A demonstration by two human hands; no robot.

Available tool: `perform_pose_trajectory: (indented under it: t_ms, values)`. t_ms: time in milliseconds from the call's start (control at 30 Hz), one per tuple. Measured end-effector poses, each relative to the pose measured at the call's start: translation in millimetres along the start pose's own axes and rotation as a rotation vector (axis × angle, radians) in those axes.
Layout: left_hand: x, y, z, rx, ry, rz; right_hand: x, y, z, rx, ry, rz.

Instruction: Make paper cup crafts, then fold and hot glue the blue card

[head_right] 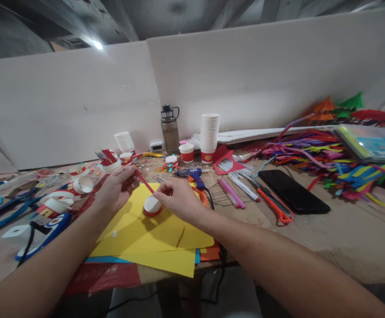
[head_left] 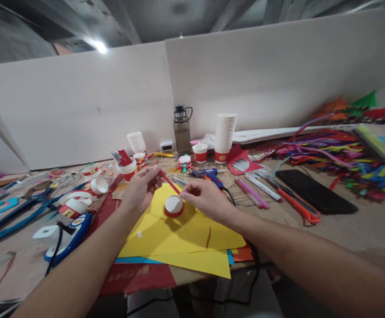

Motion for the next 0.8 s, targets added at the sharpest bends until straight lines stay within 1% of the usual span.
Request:
perform_pose_trajectory:
  t_ms: [133,300,367,467,533,633,700,800]
  values:
    - [-1,0.1,-1,0.014,-0.017,0.021,0,1,1,-0.038,0.020,-0.006]
    - [-5,-3.8,-1,0.052,-0.013,0.077,1,3,2,-0.120,0.068,-0.059]
    - [-6,-5.5,-1,0.068,-0.024,0.097,1,3,4,-0.136,0.085,-0.039]
    - [-6,-6.0,-5,0.060,-0.091,0.102,0,1,5,-0.161,0.065,0.017]
    - [-5,-3.9,-9,0.021,-0.161,0.055,-1,-1,5,-0.176,0.053,0.042]
    - [-1,2.6,-13,-0.027,-0.234,-0.088,-1,-2,3,-0.163,0.057,0.052]
    - [3,7.4,-13,-0.033,-0.228,-0.168,-1,-2,3,-0.165,0.064,0.046]
    - [6,12.0,-12,-0.035,-0.159,-0.193,-2,0,5,-0.173,0.059,0.039]
Point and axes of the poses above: each hand's wrist, its own x-axis away from the middle knuckle, its own y-axis out of the palm, z = x × y, the point moved 1 cm from there along -x, towards the middle knuckle, and after that the axes turned 14 degrees about -x, right-handed, at the moved point
